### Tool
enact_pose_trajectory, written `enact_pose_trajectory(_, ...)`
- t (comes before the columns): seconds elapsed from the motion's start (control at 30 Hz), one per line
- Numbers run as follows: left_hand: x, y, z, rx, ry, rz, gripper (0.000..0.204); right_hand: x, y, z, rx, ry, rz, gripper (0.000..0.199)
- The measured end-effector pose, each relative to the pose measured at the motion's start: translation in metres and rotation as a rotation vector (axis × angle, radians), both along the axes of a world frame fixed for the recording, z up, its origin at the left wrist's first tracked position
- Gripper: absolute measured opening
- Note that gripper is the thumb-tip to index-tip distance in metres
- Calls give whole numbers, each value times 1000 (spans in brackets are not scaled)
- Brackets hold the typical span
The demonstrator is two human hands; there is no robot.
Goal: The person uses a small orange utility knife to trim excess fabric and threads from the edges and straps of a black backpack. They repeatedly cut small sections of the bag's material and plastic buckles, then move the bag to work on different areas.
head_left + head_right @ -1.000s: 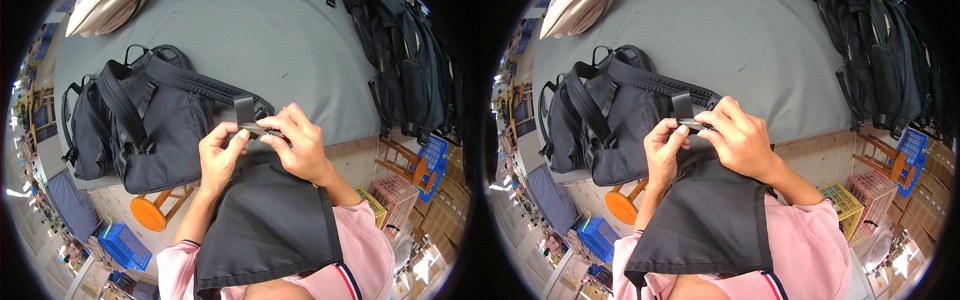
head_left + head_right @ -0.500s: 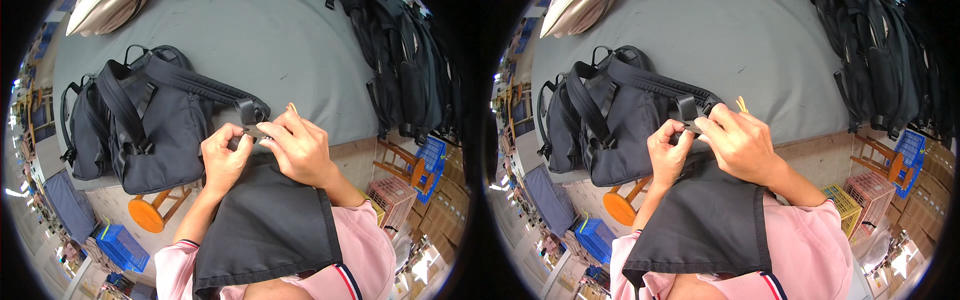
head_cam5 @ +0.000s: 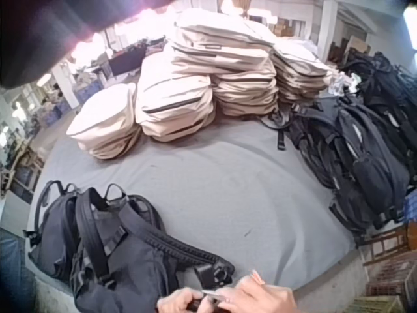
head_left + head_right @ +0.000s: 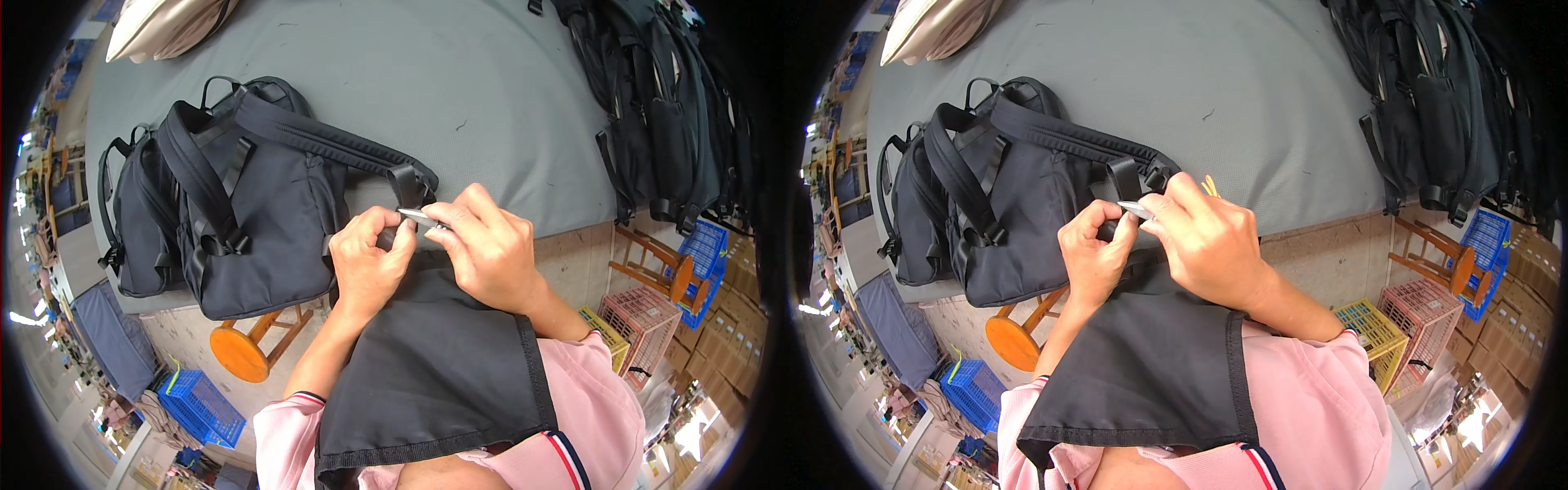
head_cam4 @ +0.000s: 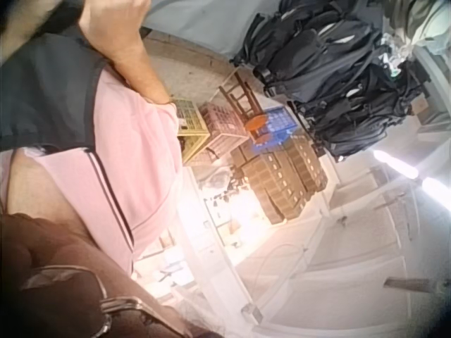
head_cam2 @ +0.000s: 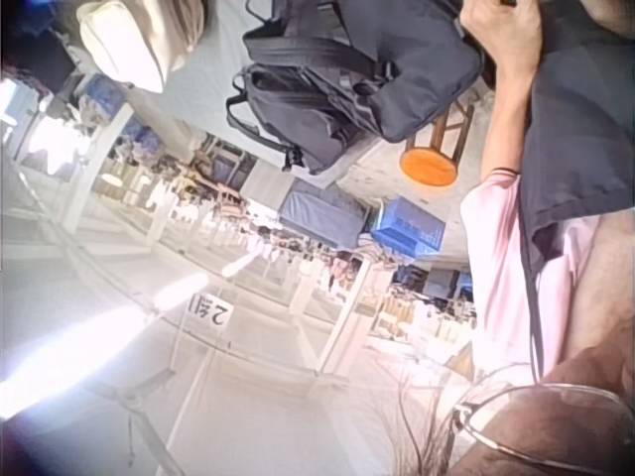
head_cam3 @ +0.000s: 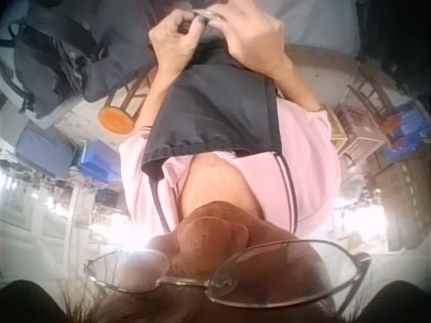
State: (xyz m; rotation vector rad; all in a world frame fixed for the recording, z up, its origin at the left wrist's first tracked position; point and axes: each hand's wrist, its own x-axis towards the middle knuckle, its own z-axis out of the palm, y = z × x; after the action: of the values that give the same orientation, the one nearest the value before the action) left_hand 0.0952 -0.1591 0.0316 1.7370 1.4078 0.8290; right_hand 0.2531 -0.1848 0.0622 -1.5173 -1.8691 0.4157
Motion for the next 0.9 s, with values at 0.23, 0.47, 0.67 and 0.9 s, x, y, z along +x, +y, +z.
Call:
enact_pose_trajectory(0.23, -16, 16, 34, -588, -811, 360, 15, 8, 0, -18, -94, 537, -73, 18)
enact_pose_trajectory(0.47, -90, 40, 56, -210, -1224, 240, 32, 14, 10, -33, -385, 770, -223, 12)
enact_pose_trajectory(0.67, -110, 48, 35, -140, -1414, 196, 29, -7, 5, -44, -740, 918, 7, 21)
enact_pose_trajectory(0.9, -119, 42, 15, -205, -1402, 562, 35, -40, 15, -56, -849, 924, 159, 23)
